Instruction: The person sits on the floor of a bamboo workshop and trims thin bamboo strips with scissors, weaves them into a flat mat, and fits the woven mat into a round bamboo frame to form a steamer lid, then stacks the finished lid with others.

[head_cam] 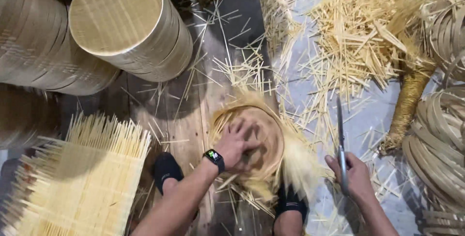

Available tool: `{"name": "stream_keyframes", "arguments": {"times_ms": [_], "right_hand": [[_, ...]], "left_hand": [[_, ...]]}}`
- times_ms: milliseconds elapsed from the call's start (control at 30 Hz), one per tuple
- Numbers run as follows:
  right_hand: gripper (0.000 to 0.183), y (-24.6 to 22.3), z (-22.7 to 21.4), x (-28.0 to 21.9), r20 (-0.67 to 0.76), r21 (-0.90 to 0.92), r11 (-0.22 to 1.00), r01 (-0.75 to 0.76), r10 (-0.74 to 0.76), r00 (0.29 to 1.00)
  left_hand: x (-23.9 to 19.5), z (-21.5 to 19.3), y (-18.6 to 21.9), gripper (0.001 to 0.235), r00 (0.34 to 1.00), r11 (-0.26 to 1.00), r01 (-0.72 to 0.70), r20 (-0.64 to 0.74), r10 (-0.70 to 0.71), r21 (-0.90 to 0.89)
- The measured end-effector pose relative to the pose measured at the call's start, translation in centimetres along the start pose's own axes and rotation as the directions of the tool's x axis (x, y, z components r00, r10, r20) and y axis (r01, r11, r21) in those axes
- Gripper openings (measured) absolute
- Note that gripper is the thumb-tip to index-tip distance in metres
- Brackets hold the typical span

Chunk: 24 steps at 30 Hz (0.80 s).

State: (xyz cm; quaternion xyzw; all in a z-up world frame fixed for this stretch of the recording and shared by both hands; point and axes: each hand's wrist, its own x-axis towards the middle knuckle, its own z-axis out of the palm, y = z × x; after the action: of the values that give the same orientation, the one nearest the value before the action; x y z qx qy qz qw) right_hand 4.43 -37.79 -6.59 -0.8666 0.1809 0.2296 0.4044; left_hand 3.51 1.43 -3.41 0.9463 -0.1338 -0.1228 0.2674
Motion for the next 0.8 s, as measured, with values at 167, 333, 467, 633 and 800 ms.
{"name": "stream_keyframes", "arguments": {"times_ms": [167,333,467,633,800], "right_hand": [[0.045,-5.3,0.8,-0.5,0.025,-0.068,0.988,0.142,-0.14,0.99],[0.065,-8.0,1.9,0.3,0.138,-0.323,0.879,0.351,-0.323,0.936],[0.062,-8.2,3.5,-1.3,0.225,-0.598,0.692,0.404,-0.338,0.914],[0.051,-9.9,2.5,1.4,0.194,-0.77,0.529,0.358,-0.339,0.92],[0.05,-11.3,3.4,1.7,0.225,-0.793,0.46,0.4,-0.39,0.893]], "left_hand": [[0.3,-1.3,4.7,0.102,0.949,0.948,0.315,0.045,-0.314,-0.039],[0.7,4.2,5.0,0.124,0.787,0.839,0.532,-0.296,-0.541,-0.119],[-0.9,4.9,6.2,0.115,0.748,0.788,0.602,-0.254,-0.613,-0.128],[0.1,3.9,5.5,0.117,0.767,0.801,0.586,-0.234,-0.597,-0.124],[-0.3,4.2,5.2,0.124,0.804,0.826,0.559,-0.195,-0.562,-0.073]]}}
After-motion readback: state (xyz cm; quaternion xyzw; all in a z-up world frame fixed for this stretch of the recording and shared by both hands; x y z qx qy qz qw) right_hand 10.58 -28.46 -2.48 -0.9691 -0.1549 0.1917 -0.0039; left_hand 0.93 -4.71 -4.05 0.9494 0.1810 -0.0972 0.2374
